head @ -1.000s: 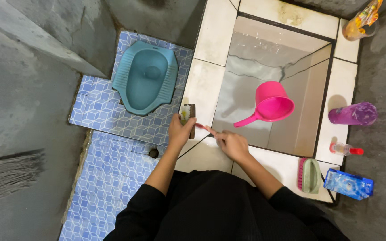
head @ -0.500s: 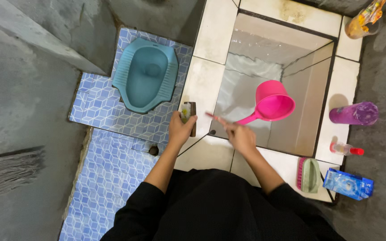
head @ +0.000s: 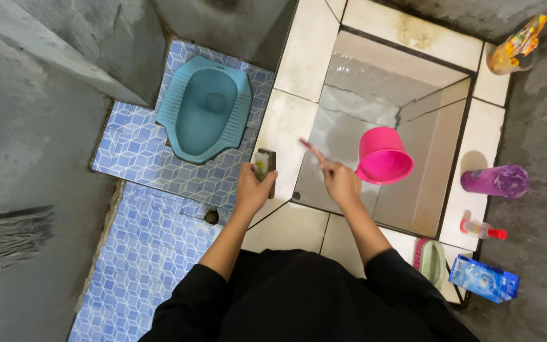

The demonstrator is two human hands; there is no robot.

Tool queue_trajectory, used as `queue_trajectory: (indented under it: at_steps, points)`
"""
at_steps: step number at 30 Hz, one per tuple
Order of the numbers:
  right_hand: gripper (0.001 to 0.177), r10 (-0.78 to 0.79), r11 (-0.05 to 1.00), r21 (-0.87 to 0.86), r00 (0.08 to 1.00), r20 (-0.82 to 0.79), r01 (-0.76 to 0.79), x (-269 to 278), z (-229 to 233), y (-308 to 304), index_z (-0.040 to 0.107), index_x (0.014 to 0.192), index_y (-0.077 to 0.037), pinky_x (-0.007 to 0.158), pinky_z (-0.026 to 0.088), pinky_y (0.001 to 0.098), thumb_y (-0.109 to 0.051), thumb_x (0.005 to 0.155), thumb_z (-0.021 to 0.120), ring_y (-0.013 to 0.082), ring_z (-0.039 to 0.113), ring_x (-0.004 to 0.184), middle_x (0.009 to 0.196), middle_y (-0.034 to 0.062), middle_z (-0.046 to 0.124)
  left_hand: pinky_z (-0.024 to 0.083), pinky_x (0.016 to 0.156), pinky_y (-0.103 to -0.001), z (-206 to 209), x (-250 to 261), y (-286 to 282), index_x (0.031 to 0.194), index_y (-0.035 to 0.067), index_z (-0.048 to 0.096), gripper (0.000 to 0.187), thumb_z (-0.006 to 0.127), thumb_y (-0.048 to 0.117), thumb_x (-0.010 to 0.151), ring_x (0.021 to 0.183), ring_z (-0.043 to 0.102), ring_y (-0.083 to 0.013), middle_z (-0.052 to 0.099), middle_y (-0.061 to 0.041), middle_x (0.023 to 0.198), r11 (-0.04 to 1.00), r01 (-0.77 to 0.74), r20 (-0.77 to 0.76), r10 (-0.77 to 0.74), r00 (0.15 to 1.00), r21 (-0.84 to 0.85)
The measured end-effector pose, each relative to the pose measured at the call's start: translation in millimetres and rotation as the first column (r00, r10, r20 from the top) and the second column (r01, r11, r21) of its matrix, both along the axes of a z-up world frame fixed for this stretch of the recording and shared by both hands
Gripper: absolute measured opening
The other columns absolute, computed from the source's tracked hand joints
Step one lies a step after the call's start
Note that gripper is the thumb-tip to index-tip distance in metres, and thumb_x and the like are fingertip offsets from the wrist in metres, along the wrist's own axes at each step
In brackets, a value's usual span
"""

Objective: The person cleans a tiled bathroom surface using a pink plastic scoop to pour water, a toothbrush to scrub the grout lines, and a sponge to wipe the tiles. The person repeatedly rinses the tools and scrubs the same area.

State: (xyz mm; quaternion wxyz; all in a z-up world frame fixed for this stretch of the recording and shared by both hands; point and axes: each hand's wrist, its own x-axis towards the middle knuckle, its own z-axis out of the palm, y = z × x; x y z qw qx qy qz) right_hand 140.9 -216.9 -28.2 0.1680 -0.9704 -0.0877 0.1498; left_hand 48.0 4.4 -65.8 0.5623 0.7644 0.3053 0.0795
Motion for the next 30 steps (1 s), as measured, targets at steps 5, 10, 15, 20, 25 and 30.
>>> queue_trajectory:
  at_steps: [5, 10, 15, 20, 25, 30]
  points:
    - [0.015, 0.115, 0.992, 0.035, 0.983, 0.145, -0.121, 11.1, -10.4, 4.3, 0.078, 0.104, -0.025, 0.068, 0.053, 0.0455, -0.028, 0.097, 0.065, 0.0326, 0.07, 0.083, 0.096, 0.0095, 0.074, 0.051, 0.079, -0.045, 2.9, 8.3, -5.6, 0.108, -0.007, 0.054, 0.062, 0.079, 0.042, 0.08, 0.089, 0.062, -0.0376, 0.062, -0.026, 0.102, 0.999, 0.016, -0.009, -0.015, 1.0, 0.05]
    - [0.018, 0.109, 0.992, 0.054, 0.993, 0.047, -0.111, 7.3, -14.3, 2.9, 0.077, 0.107, -0.026, 0.07, 0.052, 0.0468, -0.028, 0.095, 0.064, 0.0337, 0.07, 0.079, 0.089, 0.011, 0.072, 0.051, 0.081, -0.044, -3.3, 11.6, -5.2, 0.106, -0.007, 0.054, 0.058, 0.075, 0.042, 0.084, 0.09, 0.064, -0.0368, 0.063, -0.026, 0.1, 1.0, 0.003, 0.011, -0.004, 1.0, 0.007]
    - [0.017, 0.03, 0.998, 0.05, 0.995, 0.097, -0.035, 4.3, -10.0, 7.7, 0.077, 0.11, -0.026, 0.068, 0.051, 0.0494, -0.029, 0.097, 0.065, 0.0375, 0.069, 0.081, 0.092, 0.0128, 0.072, 0.051, 0.082, -0.044, -3.7, 5.9, -8.6, 0.106, -0.008, 0.054, 0.056, 0.074, 0.041, 0.086, 0.091, 0.064, -0.0374, 0.062, -0.027, 0.1, 1.0, -0.003, 0.001, 0.003, 1.0, 0.017]
    - [0.033, 0.117, 0.977, 0.176, 0.992, 0.043, -0.122, 8.5, -3.6, 22.0, 0.074, 0.121, -0.032, 0.068, 0.052, 0.05, -0.028, 0.091, 0.062, 0.0397, 0.068, 0.075, 0.086, 0.0144, 0.072, 0.051, 0.081, -0.043, 3.1, 7.1, -8.0, 0.106, -0.007, 0.054, 0.055, 0.071, 0.042, 0.087, 0.089, 0.065, -0.0361, 0.064, -0.025, 0.098, 0.999, -0.024, 0.005, 0.025, 1.0, -0.038]
    - [0.018, 0.014, 0.997, 0.078, 0.998, 0.055, -0.018, 3.0, -7.6, 19.4, 0.078, 0.105, -0.023, 0.07, 0.053, 0.0503, -0.029, 0.094, 0.065, 0.0389, 0.07, 0.081, 0.091, 0.0149, 0.074, 0.05, 0.081, -0.044, -6.2, -1.0, -11.3, 0.104, -0.007, 0.055, 0.054, 0.069, 0.044, 0.091, 0.089, 0.063, -0.0363, 0.063, -0.025, 0.098, 0.999, -0.026, 0.021, 0.026, 0.999, -0.032]
    - [0.018, 0.108, 0.992, 0.056, 0.991, 0.073, -0.112, -12.0, -1.9, 19.0, 0.078, 0.104, -0.021, 0.072, 0.053, 0.0502, -0.021, 0.091, 0.066, 0.0387, 0.07, 0.084, 0.096, 0.0139, 0.074, 0.049, 0.083, -0.045, -13.5, -1.2, -10.7, 0.103, -0.007, 0.057, 0.056, 0.067, 0.047, 0.092, 0.091, 0.062, -0.0376, 0.063, -0.026, 0.099, 0.999, -0.024, 0.025, 0.024, 0.999, 0.023]
